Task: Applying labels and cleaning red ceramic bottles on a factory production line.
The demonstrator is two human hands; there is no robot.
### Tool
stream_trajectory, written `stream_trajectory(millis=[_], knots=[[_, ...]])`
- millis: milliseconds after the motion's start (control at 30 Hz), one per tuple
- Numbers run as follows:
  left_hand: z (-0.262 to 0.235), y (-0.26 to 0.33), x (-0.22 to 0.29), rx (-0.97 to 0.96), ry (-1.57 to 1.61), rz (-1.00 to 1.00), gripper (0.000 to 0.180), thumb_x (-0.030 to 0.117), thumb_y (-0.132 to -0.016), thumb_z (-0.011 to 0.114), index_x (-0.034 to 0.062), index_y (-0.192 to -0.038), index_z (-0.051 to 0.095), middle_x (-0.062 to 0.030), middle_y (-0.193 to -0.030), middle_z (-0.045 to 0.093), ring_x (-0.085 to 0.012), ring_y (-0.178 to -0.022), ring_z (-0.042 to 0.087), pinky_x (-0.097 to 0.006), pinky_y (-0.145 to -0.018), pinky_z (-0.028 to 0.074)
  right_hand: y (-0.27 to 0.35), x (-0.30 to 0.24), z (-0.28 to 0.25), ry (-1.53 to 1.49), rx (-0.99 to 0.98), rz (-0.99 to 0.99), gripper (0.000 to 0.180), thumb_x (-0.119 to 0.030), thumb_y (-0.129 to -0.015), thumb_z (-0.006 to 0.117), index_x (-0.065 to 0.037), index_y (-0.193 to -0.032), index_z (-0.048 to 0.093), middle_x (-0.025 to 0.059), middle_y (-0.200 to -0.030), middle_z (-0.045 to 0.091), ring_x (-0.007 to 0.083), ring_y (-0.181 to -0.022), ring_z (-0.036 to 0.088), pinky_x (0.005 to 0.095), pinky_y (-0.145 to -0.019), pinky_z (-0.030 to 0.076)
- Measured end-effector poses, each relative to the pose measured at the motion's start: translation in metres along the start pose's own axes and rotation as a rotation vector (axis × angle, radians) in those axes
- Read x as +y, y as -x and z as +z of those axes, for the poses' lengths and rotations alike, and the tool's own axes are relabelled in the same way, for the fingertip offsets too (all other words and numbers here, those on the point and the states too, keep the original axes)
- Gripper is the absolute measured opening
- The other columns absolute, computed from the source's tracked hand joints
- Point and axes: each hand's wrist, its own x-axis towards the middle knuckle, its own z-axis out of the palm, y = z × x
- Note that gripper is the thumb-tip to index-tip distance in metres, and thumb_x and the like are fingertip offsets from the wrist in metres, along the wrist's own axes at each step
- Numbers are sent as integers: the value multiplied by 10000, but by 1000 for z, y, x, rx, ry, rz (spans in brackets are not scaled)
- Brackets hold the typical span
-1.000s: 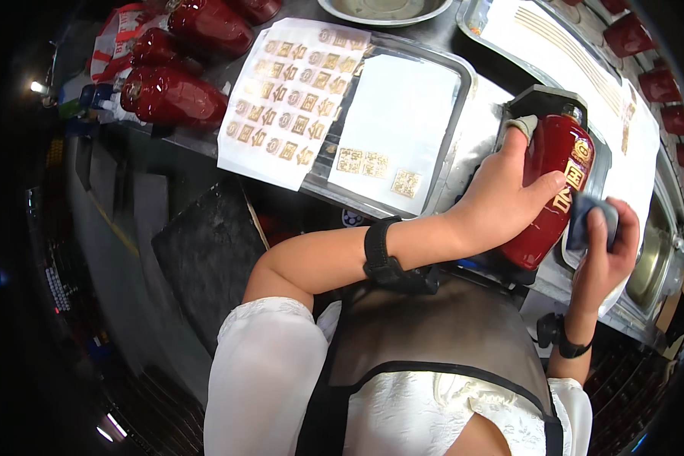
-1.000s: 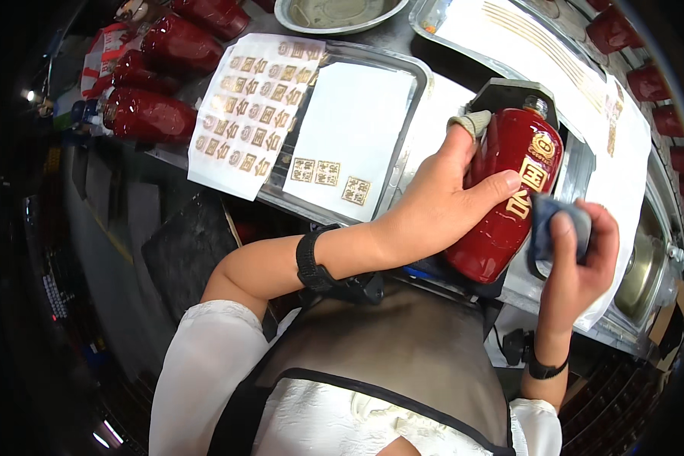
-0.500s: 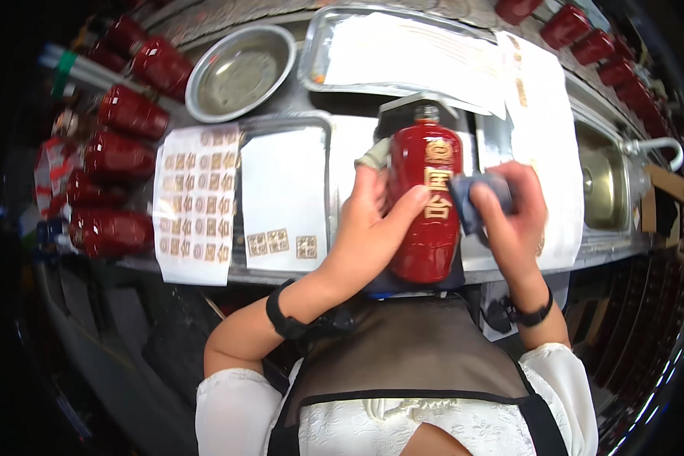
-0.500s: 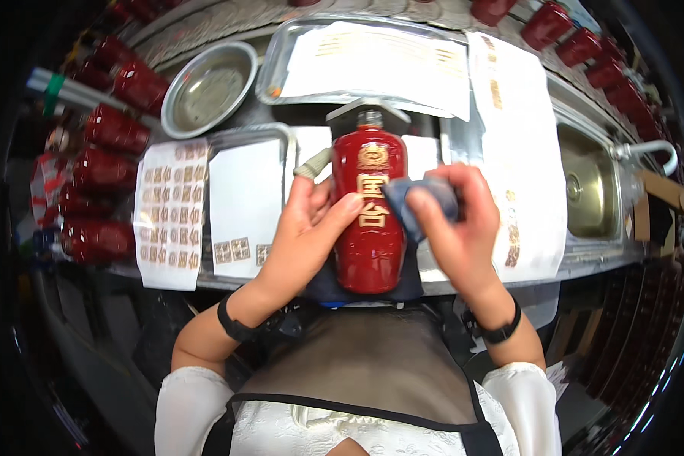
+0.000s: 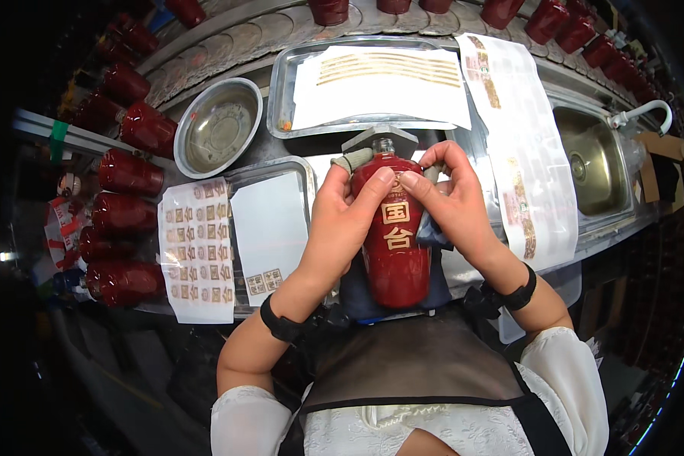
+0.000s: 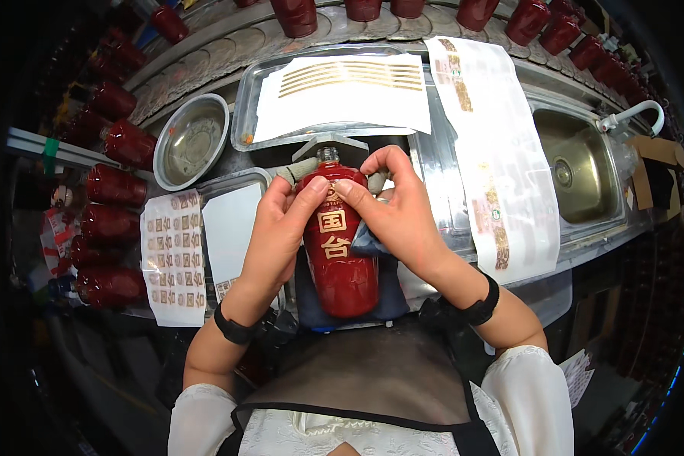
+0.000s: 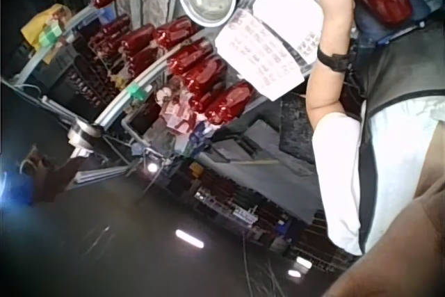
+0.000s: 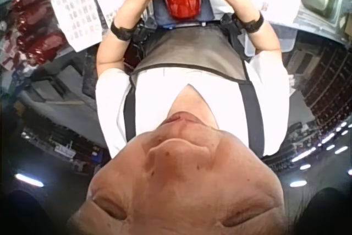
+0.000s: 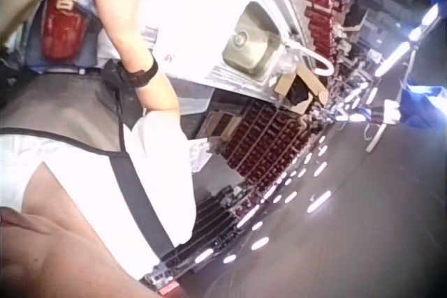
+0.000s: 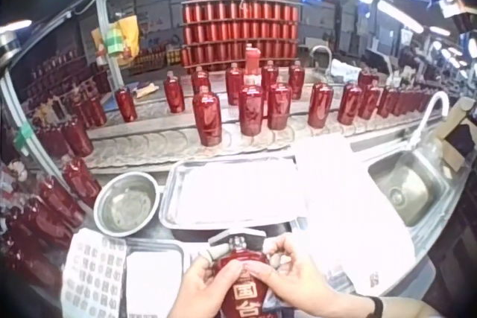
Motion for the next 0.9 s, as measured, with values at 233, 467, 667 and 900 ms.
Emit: stream_trajectory(millis=[233, 467, 667, 900], knots=[[-2, -1, -3, -3, 28, 12, 332, 207, -987, 619, -1, -1235, 544, -106, -1145, 643, -131, -1023, 621, -282, -895, 505, 3, 3, 0, -118, -17, 70, 335, -181, -860, 769, -28, -1014, 513, 34, -948, 528, 67, -820, 561, 209, -630, 482], [-5, -2, -1, 17, 93, -67, 329, 226, -998, 603, -2, -1227, 541, -93, -1151, 644, -127, -1039, 620, -289, -904, 503, -6, -3, 2, 5, -18, 52, 364, -232, -838, 782, -41, -982, 507, 21, -940, 499, 56, -772, 515, 211, -592, 440], [-2, -2, -3, -23, 78, 18, 368, 178, -972, 645, 8, -1269, 511, -110, -1164, 633, -134, -1036, 623, -279, -878, 521, -8, 0, 3, -28, -63, 75, 285, -136, -860, 730, -72, -1007, 494, -2, -956, 488, 65, -918, 476, 231, -799, 428], [-3, -2, -3, -25, 93, 7, 346, 173, -978, 631, 14, -1265, 519, -102, -1148, 641, -125, -1023, 622, -273, -867, 521, -9, 3, 6, 6, 2, 13, 370, -249, -828, 789, -50, -957, 506, 19, -934, 483, 93, -873, 479, 240, -661, 421]])
